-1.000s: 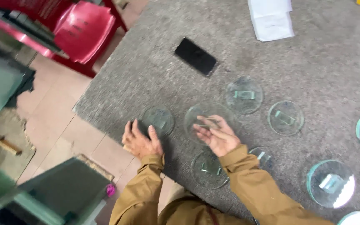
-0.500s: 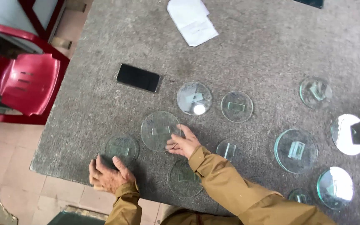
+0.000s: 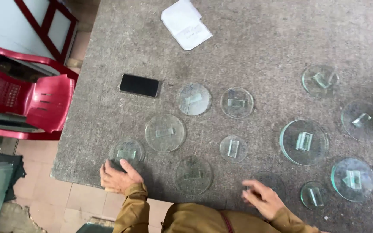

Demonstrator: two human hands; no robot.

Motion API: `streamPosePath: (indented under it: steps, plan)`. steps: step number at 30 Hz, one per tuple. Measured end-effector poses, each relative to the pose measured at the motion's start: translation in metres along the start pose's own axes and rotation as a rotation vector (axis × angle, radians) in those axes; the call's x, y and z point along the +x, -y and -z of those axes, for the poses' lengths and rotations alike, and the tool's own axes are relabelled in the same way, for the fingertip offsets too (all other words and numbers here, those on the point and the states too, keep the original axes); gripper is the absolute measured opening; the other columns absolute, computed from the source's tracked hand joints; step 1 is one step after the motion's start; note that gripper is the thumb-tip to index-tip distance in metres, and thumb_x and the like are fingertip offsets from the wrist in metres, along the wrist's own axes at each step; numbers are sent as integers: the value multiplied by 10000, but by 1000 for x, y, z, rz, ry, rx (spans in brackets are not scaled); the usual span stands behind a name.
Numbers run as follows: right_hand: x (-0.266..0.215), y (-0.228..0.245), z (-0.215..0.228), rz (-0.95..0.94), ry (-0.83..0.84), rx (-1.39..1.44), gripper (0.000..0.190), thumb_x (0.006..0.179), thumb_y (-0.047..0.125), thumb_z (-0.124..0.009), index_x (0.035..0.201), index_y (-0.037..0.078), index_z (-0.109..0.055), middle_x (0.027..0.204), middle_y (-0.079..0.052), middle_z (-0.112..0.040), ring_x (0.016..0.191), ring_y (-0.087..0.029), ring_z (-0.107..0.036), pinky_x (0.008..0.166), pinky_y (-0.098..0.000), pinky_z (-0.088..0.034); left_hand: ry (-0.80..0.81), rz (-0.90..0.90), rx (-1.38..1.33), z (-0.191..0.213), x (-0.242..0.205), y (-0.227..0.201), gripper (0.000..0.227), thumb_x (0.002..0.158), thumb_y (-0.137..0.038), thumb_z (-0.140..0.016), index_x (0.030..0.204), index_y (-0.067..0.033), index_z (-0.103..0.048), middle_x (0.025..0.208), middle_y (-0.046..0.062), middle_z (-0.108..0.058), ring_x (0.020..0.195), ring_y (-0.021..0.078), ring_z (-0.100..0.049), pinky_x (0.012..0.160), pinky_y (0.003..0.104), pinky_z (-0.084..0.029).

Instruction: Measuring and marking various circular and rectangular glass pieces using a tape measure and a pen on a workshop table.

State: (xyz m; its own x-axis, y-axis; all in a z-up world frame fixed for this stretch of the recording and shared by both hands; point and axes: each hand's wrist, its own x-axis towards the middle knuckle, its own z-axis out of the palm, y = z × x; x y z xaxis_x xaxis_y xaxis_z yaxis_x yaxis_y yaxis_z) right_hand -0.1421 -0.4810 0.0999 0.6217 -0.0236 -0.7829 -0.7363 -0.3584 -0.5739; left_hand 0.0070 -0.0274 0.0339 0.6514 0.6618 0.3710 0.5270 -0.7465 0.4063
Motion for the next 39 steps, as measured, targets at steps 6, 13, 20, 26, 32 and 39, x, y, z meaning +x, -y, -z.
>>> streamPosePath:
  steps: [6,13,20,26,32,39]
  plan:
    - [-13,-72,25,23,-82,10,556,976,348,-757,1520,276,-666,848,-77,-986,753,-172,-945,824,-326,-763,22,21,-131,19,-9,-23,793,1125,-685,-429,1564,-41,-580,1585,293,-493,1462,458,-416,1126,724,-354]
    - [-23,-90,32,31,-149,-175,603,957,419,-773,1550,395,-665,833,-5,-911,698,-124,-826,856,-281,-633,626,-260,-326,102,-70,-180,773,964,-390,-703,1645,-73,-522,1354,206,-667,1205,353,-636,1026,546,-530]
    - [-35,-141,53,45,-117,-278,501,949,466,-767,1443,380,-782,962,57,-947,821,-64,-912,876,-246,-624,1404,-416,-204,118,-153,-180,732,1075,-521,-599,1725,-225,-437,840,43,-673,801,239,-704,818,480,-630]
    - [-29,-217,59,-157,-151,-326,406,957,486,-795,1322,329,-878,848,-1,-880,796,-134,-779,787,-328,-614,1462,-300,-118,128,-182,-68,851,1018,-536,-645,1774,-296,-338,874,44,-740,837,307,-765,864,473,-659]
    - [-18,-237,50,9,-108,-413,457,924,523,-793,1371,438,-826,873,104,-870,755,-63,-757,736,-240,-636,1041,-257,-45,101,-161,-57,751,1002,-532,-634,1692,-281,-478,1199,177,-639,1093,467,-681,857,698,-563]
    - [-38,-186,36,-29,-165,-322,414,931,543,-774,1294,346,-804,1288,154,-886,954,-114,-825,940,-310,-623,761,-441,-208,98,-162,-50,738,946,-454,-766,1603,-159,-609,1236,217,-555,1141,437,-620,1018,551,-566]
